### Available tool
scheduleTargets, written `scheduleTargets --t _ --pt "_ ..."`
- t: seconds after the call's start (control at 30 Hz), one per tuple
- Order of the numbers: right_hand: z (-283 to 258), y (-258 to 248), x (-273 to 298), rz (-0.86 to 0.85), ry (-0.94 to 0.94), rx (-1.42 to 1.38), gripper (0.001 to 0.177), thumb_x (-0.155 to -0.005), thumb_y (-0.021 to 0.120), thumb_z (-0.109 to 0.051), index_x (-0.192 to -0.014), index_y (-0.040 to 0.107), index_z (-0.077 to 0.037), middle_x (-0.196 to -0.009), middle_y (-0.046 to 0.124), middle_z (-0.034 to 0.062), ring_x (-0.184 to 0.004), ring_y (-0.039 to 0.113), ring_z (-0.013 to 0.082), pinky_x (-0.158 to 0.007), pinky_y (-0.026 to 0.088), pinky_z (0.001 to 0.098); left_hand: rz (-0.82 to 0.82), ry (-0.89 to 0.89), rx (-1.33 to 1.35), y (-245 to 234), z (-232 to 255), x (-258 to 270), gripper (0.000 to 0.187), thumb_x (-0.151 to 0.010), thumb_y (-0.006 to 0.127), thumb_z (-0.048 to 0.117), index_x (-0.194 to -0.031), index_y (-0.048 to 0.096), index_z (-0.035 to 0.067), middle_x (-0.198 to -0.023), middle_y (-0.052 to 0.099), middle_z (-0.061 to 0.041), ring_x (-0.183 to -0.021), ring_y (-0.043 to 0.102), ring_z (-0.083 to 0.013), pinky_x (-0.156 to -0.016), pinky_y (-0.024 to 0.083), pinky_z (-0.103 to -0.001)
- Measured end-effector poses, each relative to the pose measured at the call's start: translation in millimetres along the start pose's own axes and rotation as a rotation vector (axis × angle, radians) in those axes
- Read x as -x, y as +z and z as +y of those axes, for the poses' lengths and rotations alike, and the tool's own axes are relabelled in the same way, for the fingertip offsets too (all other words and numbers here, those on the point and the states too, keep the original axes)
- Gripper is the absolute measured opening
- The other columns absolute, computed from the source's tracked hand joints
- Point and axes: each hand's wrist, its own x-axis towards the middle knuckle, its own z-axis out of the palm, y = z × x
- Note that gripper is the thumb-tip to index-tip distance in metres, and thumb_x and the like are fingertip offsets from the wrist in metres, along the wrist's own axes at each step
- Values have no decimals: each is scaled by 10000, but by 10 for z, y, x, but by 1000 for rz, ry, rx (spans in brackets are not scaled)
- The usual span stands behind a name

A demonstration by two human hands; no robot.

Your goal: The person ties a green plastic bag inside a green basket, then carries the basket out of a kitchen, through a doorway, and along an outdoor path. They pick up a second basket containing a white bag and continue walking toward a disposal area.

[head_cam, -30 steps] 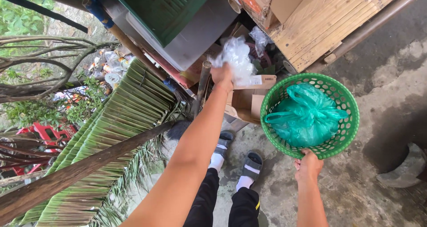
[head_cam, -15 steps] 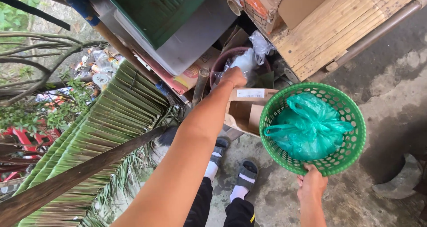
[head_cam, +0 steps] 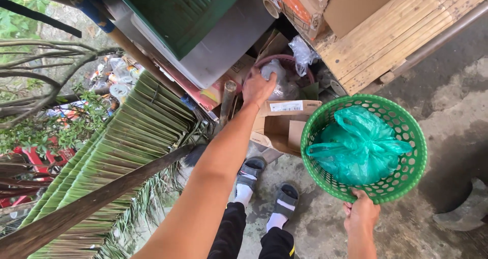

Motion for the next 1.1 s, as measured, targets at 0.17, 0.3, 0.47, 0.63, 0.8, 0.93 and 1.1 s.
scheduleTargets --t 0.17,0.3,0.47,0.63,0.8,0.93,1.1 --pt "-50 5 -38 0 5 22 50 -929 569 22 -949 530 -3 -798 568 88 -475 431 136 -398 263 300 186 73 165 -152 -201 355 842 -907 505 641 -1476 383 33 -1466 514 -310 -1352 523 -452 -1102 434 -512" --pt "-94 -26 -53 -1 -1 -3 106 -912 551 26 -946 510 -65 -803 565 47 -469 405 120 -389 252 296 391 492 254 228 -836 334 1061 -870 837 540 -1448 232 -111 -1440 345 -440 -1347 361 -557 -1113 341 -582" --pt "-123 -38 20 -32 50 -23 97 -917 536 -2 -932 497 -90 -769 544 53 -458 393 128 -383 241 296 161 369 136 317 -1071 694 945 -728 798 334 -1444 267 19 -1191 597 -351 -1121 591 -520 -953 473 -557" --pt "-75 -189 11 -57 65 -54 82 -926 531 -4 -918 490 -75 -751 526 59 -459 400 140 -382 256 302 275 342 -42 218 -1121 887 594 -844 707 226 -1382 455 221 -1072 717 -224 -981 674 -452 -880 500 -560" --pt "-188 -486 169 -67 106 -97 70 -957 531 -42 -901 499 -69 -730 503 53 -457 382 131 -387 251 300 164 273 10 -139 -890 1179 537 -880 624 227 -1391 466 269 -1027 727 -228 -973 678 -474 -868 522 -570" --pt "-339 -737 240 -108 71 -114 83 -961 539 -58 -898 493 -85 -721 480 44 -459 388 136 -382 245 308 153 247 33 -340 -817 1428 551 -857 643 243 -1376 460 230 -1079 720 -241 -1019 661 -477 -913 517 -553" --pt "-692 -915 468 -2 88 -121 88 -1001 497 -60 -952 528 7 -729 477 69 -489 393 153 -412 265 342 145 150 160 -613 -716 1838 596 -802 674 264 -1335 432 159 -1119 717 -231 -1086 651 -460 -921 505 -552"
